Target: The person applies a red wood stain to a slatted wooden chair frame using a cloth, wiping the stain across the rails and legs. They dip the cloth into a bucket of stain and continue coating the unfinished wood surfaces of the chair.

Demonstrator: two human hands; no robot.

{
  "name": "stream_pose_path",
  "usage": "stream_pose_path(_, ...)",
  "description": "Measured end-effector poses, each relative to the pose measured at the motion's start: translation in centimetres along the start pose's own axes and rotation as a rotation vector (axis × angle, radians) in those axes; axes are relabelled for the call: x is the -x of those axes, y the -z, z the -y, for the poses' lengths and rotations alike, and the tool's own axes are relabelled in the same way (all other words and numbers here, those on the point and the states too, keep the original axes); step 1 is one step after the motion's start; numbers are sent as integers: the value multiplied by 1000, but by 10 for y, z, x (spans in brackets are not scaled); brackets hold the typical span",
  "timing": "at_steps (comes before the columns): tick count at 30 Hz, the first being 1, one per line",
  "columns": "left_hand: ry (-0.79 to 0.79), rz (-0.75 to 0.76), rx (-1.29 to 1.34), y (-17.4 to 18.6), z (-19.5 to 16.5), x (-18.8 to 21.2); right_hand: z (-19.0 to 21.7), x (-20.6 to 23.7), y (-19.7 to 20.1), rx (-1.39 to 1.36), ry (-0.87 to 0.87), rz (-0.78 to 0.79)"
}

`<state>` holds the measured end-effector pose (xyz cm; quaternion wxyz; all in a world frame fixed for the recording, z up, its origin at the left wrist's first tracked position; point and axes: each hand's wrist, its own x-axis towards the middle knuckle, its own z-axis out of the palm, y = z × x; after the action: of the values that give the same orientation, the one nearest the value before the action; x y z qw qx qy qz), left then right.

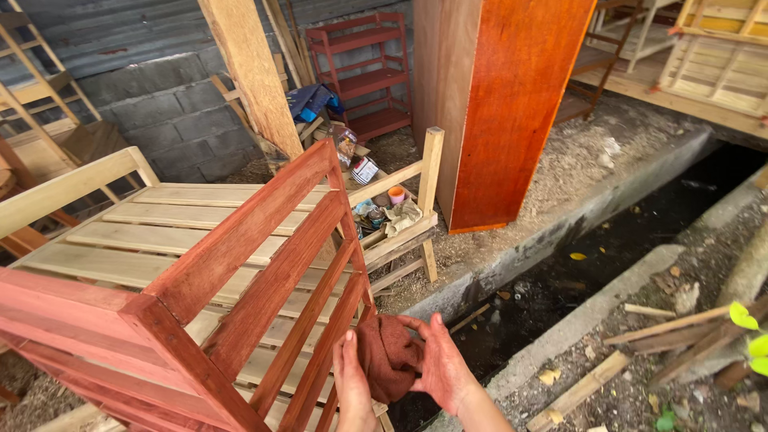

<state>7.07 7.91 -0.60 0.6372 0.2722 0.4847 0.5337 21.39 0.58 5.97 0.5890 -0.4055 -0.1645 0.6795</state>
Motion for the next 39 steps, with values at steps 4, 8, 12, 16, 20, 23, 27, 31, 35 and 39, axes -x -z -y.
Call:
stream_pose_path(4, -230, 37, 13, 2, 3, -16, -7, -12, -23, 104, 90, -149)
stream_pose_path(8, -289, 183, -46, 13, 10, -33, -33, -39, -34, -29, 238, -257)
stream_pose_path(12, -121, 284, -23, 15, -2, -24, -42, -44, -36, -296, 185, -254)
stream_pose_path(16, 25, 367, 72, -5, -22, 13, -39, -22, -29, -478, 95, -258)
stream_pose_path(20, 103, 354, 47, -15, -38, 39, -39, -9, -28, -519, 120, -238)
stream_pose_path(23, 37, 387, 73, -17, -42, 43, -39, -6, -27, -460, 102, -290)
stream_pose_path(27, -4, 397, 1, -13, -40, 33, -43, -1, -29, -352, 5, -349)
stream_pose_path(31, -22, 365, -144, -7, -24, 17, -60, 12, -39, -643, -37, -188)
stream_pose_path(35, -164, 426, -351, 5, -1, 4, -74, 17, -40, -700, 91, -170)
stream_pose_path(39, -215, 328, -964, 11, 0, 0, -78, 10, -27, -658, 130, -173)
